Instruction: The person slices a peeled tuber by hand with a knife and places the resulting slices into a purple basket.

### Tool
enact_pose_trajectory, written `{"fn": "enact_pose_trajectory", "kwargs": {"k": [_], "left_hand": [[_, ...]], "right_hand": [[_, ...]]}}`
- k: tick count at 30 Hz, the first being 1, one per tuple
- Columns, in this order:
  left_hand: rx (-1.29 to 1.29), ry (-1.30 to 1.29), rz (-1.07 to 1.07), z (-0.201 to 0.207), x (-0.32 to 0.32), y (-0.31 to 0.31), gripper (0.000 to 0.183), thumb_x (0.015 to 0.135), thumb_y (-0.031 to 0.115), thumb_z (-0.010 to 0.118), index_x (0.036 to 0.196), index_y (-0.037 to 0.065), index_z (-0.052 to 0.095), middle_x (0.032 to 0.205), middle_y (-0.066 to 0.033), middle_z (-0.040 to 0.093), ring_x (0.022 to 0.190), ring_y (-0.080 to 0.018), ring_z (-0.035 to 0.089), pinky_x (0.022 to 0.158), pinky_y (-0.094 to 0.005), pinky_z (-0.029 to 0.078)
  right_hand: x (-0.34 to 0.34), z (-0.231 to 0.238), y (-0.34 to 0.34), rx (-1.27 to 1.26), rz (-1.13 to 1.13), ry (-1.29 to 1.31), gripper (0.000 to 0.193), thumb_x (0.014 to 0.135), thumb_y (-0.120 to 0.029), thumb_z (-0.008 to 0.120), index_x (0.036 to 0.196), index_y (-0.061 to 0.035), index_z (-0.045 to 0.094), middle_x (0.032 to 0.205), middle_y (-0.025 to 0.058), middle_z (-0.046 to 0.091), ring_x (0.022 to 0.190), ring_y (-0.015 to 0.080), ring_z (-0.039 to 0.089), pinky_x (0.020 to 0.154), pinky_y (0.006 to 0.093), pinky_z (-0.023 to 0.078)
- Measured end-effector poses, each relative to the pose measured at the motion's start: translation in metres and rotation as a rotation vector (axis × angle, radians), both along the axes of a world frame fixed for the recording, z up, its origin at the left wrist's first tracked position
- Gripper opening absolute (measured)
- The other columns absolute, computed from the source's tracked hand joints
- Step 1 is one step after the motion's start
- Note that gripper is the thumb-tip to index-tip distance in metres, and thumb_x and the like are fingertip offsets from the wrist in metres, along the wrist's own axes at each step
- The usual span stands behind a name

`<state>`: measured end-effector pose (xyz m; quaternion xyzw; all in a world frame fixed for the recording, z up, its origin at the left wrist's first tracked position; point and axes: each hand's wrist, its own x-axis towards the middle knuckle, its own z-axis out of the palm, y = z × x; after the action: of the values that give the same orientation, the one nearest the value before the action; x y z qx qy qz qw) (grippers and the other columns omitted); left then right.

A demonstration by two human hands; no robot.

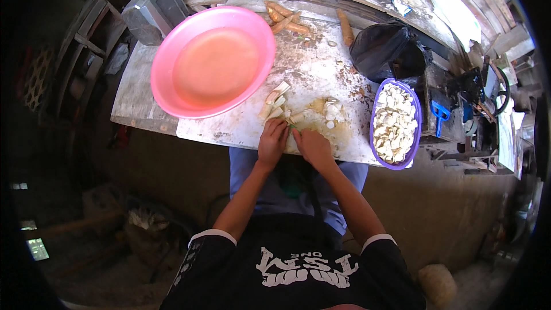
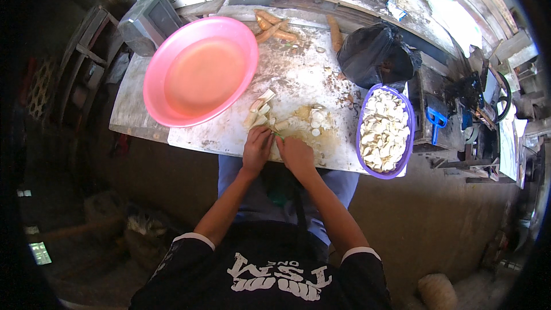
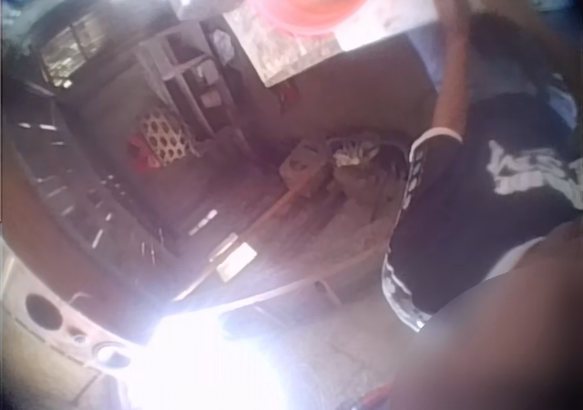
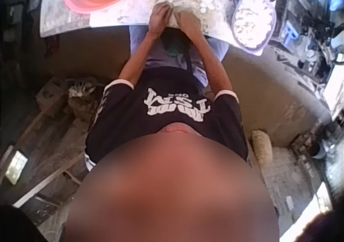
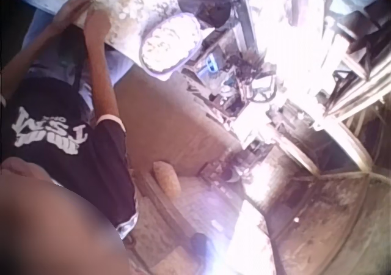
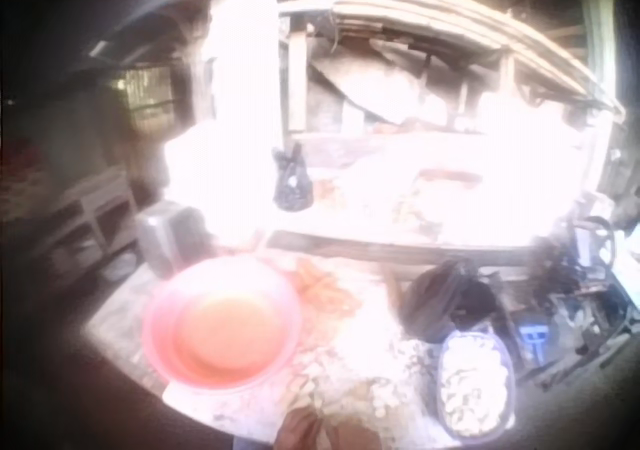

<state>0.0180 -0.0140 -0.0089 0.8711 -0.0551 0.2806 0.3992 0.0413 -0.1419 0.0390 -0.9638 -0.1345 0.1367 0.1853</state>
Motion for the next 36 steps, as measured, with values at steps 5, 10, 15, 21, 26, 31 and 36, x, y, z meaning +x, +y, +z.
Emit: {"fn": "enact_pose_trajectory", "kwargs": {"k": [5, 10, 15, 21, 26, 31, 36], "left_hand": [[0.022, 0.002, 0.027, -0.002, 0.004, -0.003, 0.018, 0.069, -0.001, 0.065, 0.086, -0.002, 0.057, 0.089, -0.0134, 0.056, 0.088, -0.0303, 0.053, 0.076, -0.0365, 0.045], [0.061, -0.015, 0.063, 0.0, 0.005, -0.002, 0.016, 0.07, 0.0, 0.065, 0.083, -0.002, 0.057, 0.089, -0.013, 0.056, 0.087, -0.0296, 0.054, 0.074, -0.0351, 0.046], [0.051, -0.024, 0.062, 0.001, 0.006, -0.005, 0.015, 0.069, 0.0, 0.065, 0.083, -0.002, 0.058, 0.089, -0.0125, 0.055, 0.087, -0.0294, 0.053, 0.074, -0.0351, 0.046], [0.04, -0.01, 0.045, 0.001, 0.007, -0.006, 0.014, 0.069, 0.0, 0.064, 0.082, -0.002, 0.058, 0.087, -0.0126, 0.054, 0.087, -0.0296, 0.053, 0.075, -0.0356, 0.045], [0.018, -0.026, 0.045, 0.001, 0.004, -0.007, 0.014, 0.069, -0.001, 0.064, 0.081, -0.003, 0.058, 0.087, -0.013, 0.054, 0.085, -0.0298, 0.053, 0.074, -0.0354, 0.045], [-0.012, -0.016, 0.043, 0.006, 0.0, -0.009, 0.016, 0.068, -0.001, 0.065, 0.082, -0.003, 0.058, 0.089, -0.0131, 0.055, 0.087, -0.03, 0.053, 0.075, -0.0355, 0.046], [-0.009, -0.021, 0.054, 0.003, 0.0, -0.009, 0.017, 0.067, -0.002, 0.066, 0.083, -0.002, 0.058, 0.088, -0.0131, 0.055, 0.088, -0.03, 0.053, 0.075, -0.0357, 0.045]], "right_hand": [[-0.004, -0.005, -0.011, 0.002, -0.037, 0.05, 0.049, 0.089, -0.043, 0.034, 0.076, -0.0039, 0.061, 0.07, 0.0182, 0.061, 0.067, 0.0349, 0.061, 0.062, 0.0442, 0.049], [-0.015, -0.002, -0.028, -0.022, -0.094, 0.132, 0.05, 0.089, -0.045, 0.033, 0.081, -0.0041, 0.06, 0.073, 0.019, 0.061, 0.07, 0.0363, 0.06, 0.066, 0.0457, 0.047], [-0.01, 0.006, -0.015, 0.068, -0.125, 0.085, 0.052, 0.089, -0.044, 0.031, 0.075, -0.0012, 0.057, 0.072, 0.0225, 0.059, 0.07, 0.0399, 0.057, 0.065, 0.0484, 0.045], [-0.001, 0.0, -0.006, 0.025, -0.061, 0.047, 0.052, 0.089, -0.045, 0.031, 0.074, -0.0037, 0.058, 0.069, 0.0196, 0.06, 0.067, 0.0364, 0.06, 0.062, 0.0457, 0.047], [-0.003, 0.001, -0.003, -0.004, -0.045, 0.024, 0.052, 0.09, -0.045, 0.031, 0.073, -0.0035, 0.058, 0.068, 0.0196, 0.06, 0.065, 0.0359, 0.06, 0.059, 0.0456, 0.047], [-0.006, -0.004, -0.002, -0.031, -0.039, -0.001, 0.051, 0.09, -0.044, 0.032, 0.071, -0.0038, 0.058, 0.067, 0.019, 0.06, 0.063, 0.0349, 0.06, 0.057, 0.0451, 0.048], [-0.001, -0.003, -0.004, -0.031, 0.002, -0.013, 0.051, 0.089, -0.044, 0.033, 0.069, -0.0038, 0.058, 0.066, 0.0191, 0.059, 0.062, 0.0344, 0.06, 0.056, 0.0444, 0.048]]}}
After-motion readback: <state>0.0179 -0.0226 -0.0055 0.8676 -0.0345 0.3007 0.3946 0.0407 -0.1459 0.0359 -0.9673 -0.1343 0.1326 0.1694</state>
